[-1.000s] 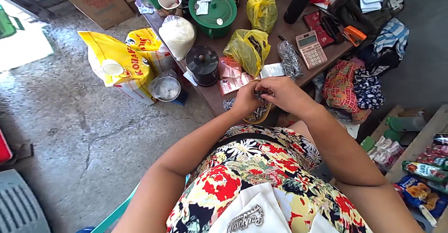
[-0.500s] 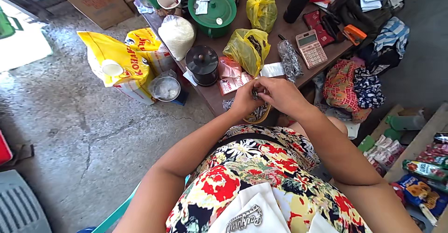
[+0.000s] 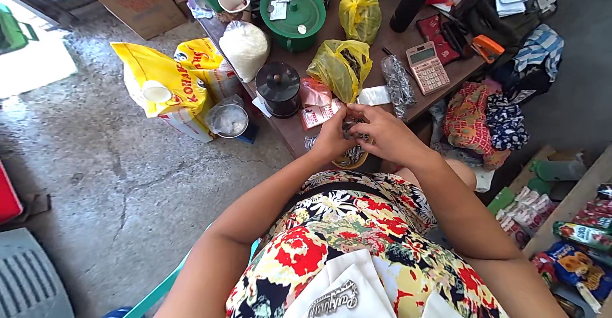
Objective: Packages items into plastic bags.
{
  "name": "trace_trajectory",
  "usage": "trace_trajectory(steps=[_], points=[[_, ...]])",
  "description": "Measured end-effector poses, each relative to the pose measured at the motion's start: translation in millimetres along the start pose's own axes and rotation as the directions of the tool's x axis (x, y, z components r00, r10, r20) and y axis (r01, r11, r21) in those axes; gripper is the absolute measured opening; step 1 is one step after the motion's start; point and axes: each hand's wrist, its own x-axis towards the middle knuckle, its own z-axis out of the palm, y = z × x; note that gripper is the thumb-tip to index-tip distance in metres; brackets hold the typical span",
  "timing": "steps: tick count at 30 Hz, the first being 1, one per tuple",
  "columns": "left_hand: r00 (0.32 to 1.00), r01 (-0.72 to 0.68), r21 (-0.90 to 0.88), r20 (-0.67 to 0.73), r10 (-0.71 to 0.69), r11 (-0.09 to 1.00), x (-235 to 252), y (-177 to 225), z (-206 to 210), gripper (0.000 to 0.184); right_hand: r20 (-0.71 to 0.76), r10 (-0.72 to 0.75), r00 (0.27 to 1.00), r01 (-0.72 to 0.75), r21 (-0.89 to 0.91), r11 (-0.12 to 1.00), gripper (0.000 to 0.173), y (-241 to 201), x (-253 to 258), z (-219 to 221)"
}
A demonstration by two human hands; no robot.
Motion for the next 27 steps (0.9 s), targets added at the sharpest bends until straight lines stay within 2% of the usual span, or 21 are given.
trace_trajectory(steps=[3,5,7,11,13,15,18,21,23,27], points=[[0.996,-0.078,-0.015,0.041,0.078,0.997,-3,-5,-9,0.057,-0.045,-0.031,0.998,0.029,-0.034,0.999,0.010,-1,1,-1],[0.985,-0.128,-0.065,0.108,0.134,0.990,-7,-7,-21,0.065,-0.084,-0.053,0.995,0.052,-0.008,0.999,0.009,0,1,-2],[0.983,-0.120,-0.123,0.122,0.135,0.985,-12,-7,-36,0.069,-0.114,-0.051,0.992,0.055,0.032,0.998,0.008,-2,3,-4],[0.997,-0.070,-0.158,-0.052,0.062,0.985,-16,-6,-63,0.056,-0.162,-0.064,0.985,0.077,0.075,0.994,0.010,-7,13,-8],[0.991,-0.115,-0.170,-0.090,0.101,0.979,-18,-9,-74,0.049,-0.171,-0.091,0.981,0.107,0.083,0.991,0.013,-13,19,-9],[0.980,-0.195,-0.164,-0.061,0.187,0.967,-21,-3,-80,0.041,-0.180,-0.121,0.976,0.136,0.077,0.988,0.014,-20,24,-12],[0.952,-0.306,0.049,0.032,0.305,0.951,-25,15,-85,0.030,-0.202,-0.140,0.969,0.158,0.079,0.984,0.013,-28,28,-18],[0.930,-0.362,0.280,0.046,0.364,0.889,-24,32,-90,0.016,-0.248,-0.143,0.958,0.173,0.105,0.979,0.015,-31,29,-24],[0.919,-0.390,0.314,0.068,0.389,0.865,-24,43,-95,0.014,-0.270,-0.174,0.947,0.215,0.132,0.968,0.018,-31,28,-26],[0.892,-0.452,0.247,0.098,0.442,0.857,-23,53,-102,0.019,-0.193,-0.237,0.952,0.255,0.073,0.964,0.022,-29,27,-31]])
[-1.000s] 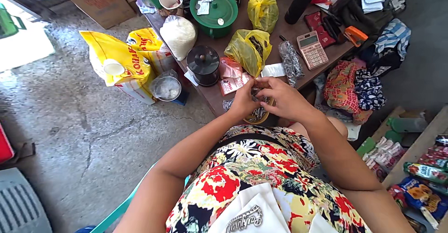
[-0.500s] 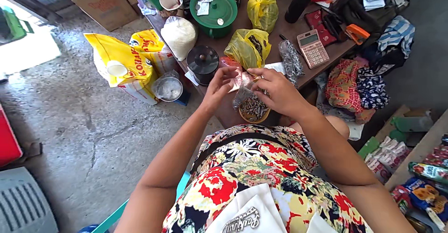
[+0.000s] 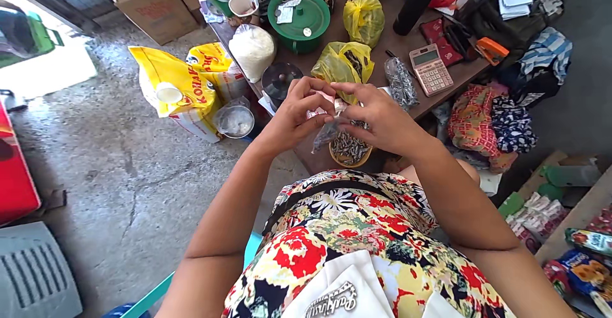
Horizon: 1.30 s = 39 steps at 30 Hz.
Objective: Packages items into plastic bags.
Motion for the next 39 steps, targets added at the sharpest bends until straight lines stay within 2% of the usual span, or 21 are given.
trace_trajectory(steps=[3,7,9,11,13,15,16,18,21,24,27,29,33,35,37,39], points=[[0.991,0.038,-0.126,-0.126,-0.054,0.991,-1,0,-3,0.025,0.014,0.003,1.000,-0.003,-0.018,1.000,0.028,-10,6,-14],[0.934,0.114,-0.247,-0.304,-0.188,0.962,-8,0,-11,0.033,-0.062,-0.039,0.997,0.034,-0.075,0.997,0.029,-42,12,-55],[0.910,0.132,-0.260,-0.352,-0.221,0.957,-14,0,-13,0.028,-0.196,-0.061,0.979,0.037,-0.122,0.992,0.028,-58,9,-74],[0.889,0.155,-0.279,-0.378,-0.257,0.948,-19,1,-10,0.024,-0.370,-0.089,0.925,0.035,-0.151,0.988,0.025,-62,5,-72],[0.883,0.172,-0.289,-0.379,-0.278,0.942,-24,0,-6,0.023,-0.300,-0.031,0.953,-0.029,-0.191,0.981,0.023,-51,-1,-54],[0.883,0.179,-0.288,-0.375,-0.282,0.941,-26,-2,-1,0.022,-0.187,0.043,0.981,-0.085,-0.222,0.971,0.028,-40,-5,-42],[0.885,0.182,-0.291,-0.367,-0.285,0.939,-27,-3,2,0.021,-0.186,0.057,0.981,-0.097,-0.210,0.973,0.032,-38,-6,-43],[0.895,0.182,-0.312,-0.340,-0.288,0.933,-29,-4,8,0.021,-0.204,0.064,0.977,-0.101,-0.175,0.979,0.033,-44,-7,-57],[0.925,0.148,-0.343,-0.285,-0.253,0.928,-28,-7,13,0.020,-0.190,0.061,0.980,-0.103,-0.219,0.970,0.030,-64,-10,-89],[0.929,0.155,-0.346,-0.268,-0.256,0.925,-28,-8,19,0.024,-0.396,-0.028,0.918,-0.074,-0.241,0.968,0.025,-72,-16,-88],[0.925,0.166,-0.361,-0.264,-0.271,0.918,-30,-11,24,0.027,-0.274,0.064,0.960,-0.119,-0.189,0.975,0.025,-55,-23,-65],[0.926,0.177,-0.380,-0.249,-0.285,0.908,-31,-13,29,0.023,-0.238,0.098,0.966,-0.134,-0.138,0.981,0.024,-53,-27,-65],[0.928,0.196,-0.400,-0.219,-0.301,0.895,-30,-9,34,0.019,-0.245,0.072,0.967,-0.117,-0.175,0.978,0.022,-70,-29,-93],[0.929,0.209,-0.399,-0.205,-0.309,0.893,-27,-6,37,0.019,-0.342,0.043,0.939,-0.117,-0.199,0.973,0.021,-76,-32,-100],[0.931,0.210,-0.405,-0.193,-0.308,0.890,-28,-4,42,0.018,-0.415,0.030,0.909,-0.114,-0.178,0.977,0.021,-72,-32,-87],[0.941,0.203,-0.404,-0.172,-0.292,0.892,-29,-7,46,0.020,-0.350,0.072,0.934,-0.136,-0.161,0.978,0.022,-63,-32,-71]])
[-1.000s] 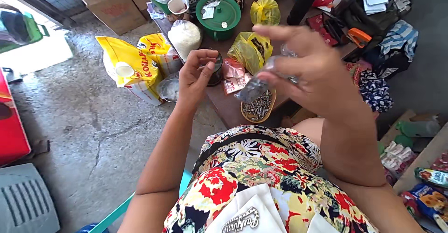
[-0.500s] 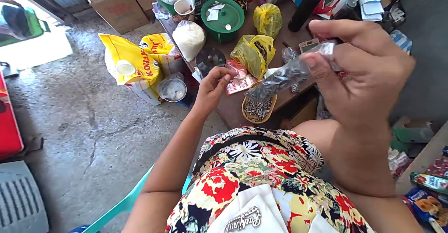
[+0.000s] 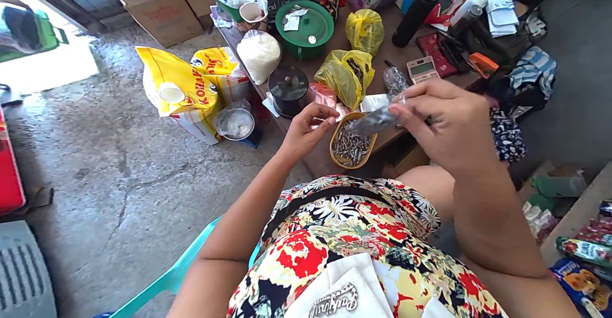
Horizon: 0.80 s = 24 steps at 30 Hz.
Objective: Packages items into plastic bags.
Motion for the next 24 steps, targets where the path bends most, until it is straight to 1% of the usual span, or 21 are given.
trace_trajectory(steps=[1,2,3,5,6,7,8,11,12,13,14,15,16,18,20,21,22,23,24], points=[[1.000,0.003,-0.001,0.020,-0.003,1.000,0,-2,2,0.023,0.012,0.001,1.000,-0.001,0.006,1.000,0.021,1,-1,4],[0.999,0.002,-0.006,0.041,-0.002,1.000,-1,-4,5,0.030,0.008,-0.008,1.000,0.008,0.021,1.000,0.020,0,-1,3],[0.997,-0.008,-0.003,0.071,0.008,1.000,-2,-6,8,0.044,-0.002,-0.025,1.000,0.025,0.040,0.999,0.019,-3,1,2],[0.988,-0.045,-0.007,0.149,0.045,0.999,-2,-7,16,0.077,0.005,-0.051,0.999,0.051,0.062,0.997,0.019,-7,5,-1],[0.979,-0.066,-0.008,0.192,0.066,0.998,0,-6,21,0.086,0.024,-0.056,0.998,0.055,0.063,0.997,0.019,-8,7,-1],[0.968,-0.087,-0.008,0.236,0.087,0.996,1,-4,27,0.087,0.043,-0.060,0.997,0.057,0.066,0.996,0.020,-9,8,0],[0.959,-0.100,0.014,0.268,0.093,0.995,2,-1,31,0.081,0.057,-0.063,0.996,0.059,0.069,0.996,0.020,-10,9,1],[0.953,-0.108,0.147,0.297,0.060,0.983,1,-1,38,0.043,0.071,-0.062,0.996,0.057,0.067,0.996,0.020,-11,7,4],[0.950,-0.096,0.163,0.311,0.041,0.982,0,-2,39,0.036,0.073,-0.060,0.996,0.055,0.067,0.996,0.020,-10,6,4],[0.947,-0.086,0.169,0.319,0.028,0.982,0,-2,39,0.034,0.073,-0.056,0.996,0.051,0.072,0.996,0.020,-9,6,3],[0.945,-0.079,0.170,0.326,0.020,0.982,-1,-2,39,0.034,0.074,-0.049,0.996,0.043,0.081,0.996,0.020,-8,6,2],[0.944,-0.071,0.169,0.331,0.011,0.983,-3,-2,39,0.038,0.078,-0.037,0.996,0.030,0.096,0.995,0.020,-6,7,1],[0.941,-0.067,0.165,0.339,0.007,0.984,-4,-3,39,0.046,0.085,-0.027,0.996,0.017,0.110,0.994,0.020,-5,8,0],[0.938,-0.083,0.132,0.346,0.033,0.988,-6,-5,36,0.069,0.126,-0.024,0.992,0.010,0.110,0.994,0.021,-4,11,-7],[0.950,-0.092,0.052,0.305,0.072,0.994,-5,-6,31,0.081,0.171,-0.047,0.984,0.032,0.088,0.996,0.021,-7,16,-23],[0.959,-0.079,0.039,0.274,0.065,0.996,-5,-4,28,0.086,0.158,-0.055,0.986,0.043,0.073,0.996,0.021,-11,17,-34],[0.970,-0.060,0.034,0.238,0.051,0.998,-4,-2,24,0.089,0.102,-0.068,0.993,0.061,0.065,0.996,0.021,-16,17,-43],[0.980,-0.040,0.035,0.195,0.032,0.999,-4,-1,19,0.088,-0.001,-0.089,0.996,0.089,0.066,0.994,0.020,-19,16,-46],[0.989,-0.017,0.036,0.146,0.011,0.999,-6,0,15,0.083,-0.112,-0.116,0.987,0.124,0.066,0.990,0.019,-19,14,-40]])
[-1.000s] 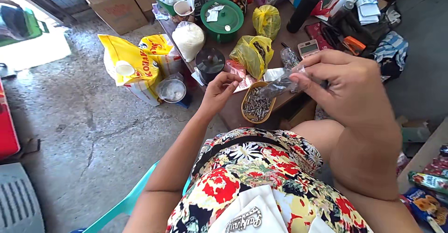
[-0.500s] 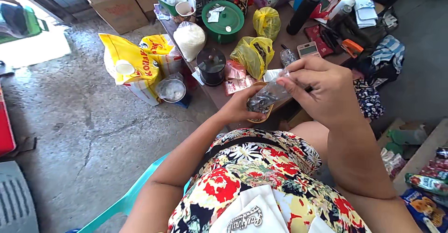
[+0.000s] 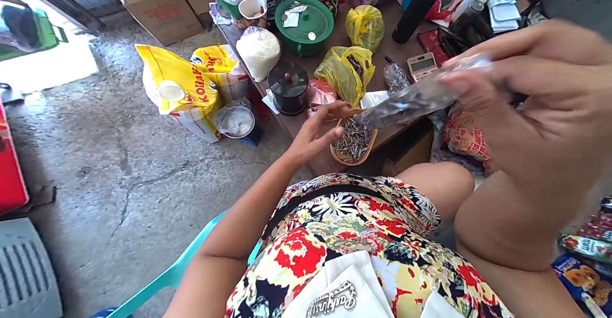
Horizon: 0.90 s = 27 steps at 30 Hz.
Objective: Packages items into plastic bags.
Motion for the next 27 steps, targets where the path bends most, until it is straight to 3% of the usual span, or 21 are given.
trace_trajectory(steps=[2,5,9,13,17,20,23,27], points=[[0.992,0.050,0.002,-0.113,-0.050,0.999,-2,1,-5,0.064,-0.029,-0.031,0.999,0.032,0.014,0.999,0.019,9,-11,26],[0.958,0.082,0.041,-0.278,-0.067,0.996,-1,7,-2,0.040,0.195,0.066,0.979,-0.066,-0.006,0.998,0.019,32,-29,60],[0.958,0.071,-0.008,-0.279,-0.070,0.997,2,32,8,0.025,0.178,0.122,0.977,-0.131,0.044,0.990,0.018,26,-31,71],[0.968,0.083,-0.090,-0.230,-0.102,0.992,4,65,15,0.029,0.250,0.200,0.947,-0.253,0.204,0.946,0.020,15,-30,91],[0.933,0.193,-0.118,-0.286,-0.219,0.974,-5,66,7,0.041,0.376,0.240,0.895,-0.399,0.434,0.808,0.042,7,-38,113],[0.892,0.296,-0.126,-0.319,-0.321,0.947,-12,58,-1,0.052,0.501,0.282,0.818,-0.521,0.440,0.731,0.032,9,-41,130],[0.869,0.372,-0.129,-0.299,-0.394,0.919,-15,51,-5,0.045,0.529,0.287,0.798,-0.536,0.406,0.740,0.025,12,-43,149],[0.836,0.464,-0.108,-0.274,-0.475,0.879,-15,42,-11,0.034,0.555,0.294,0.778,-0.545,0.365,0.755,0.030,21,-46,159]])
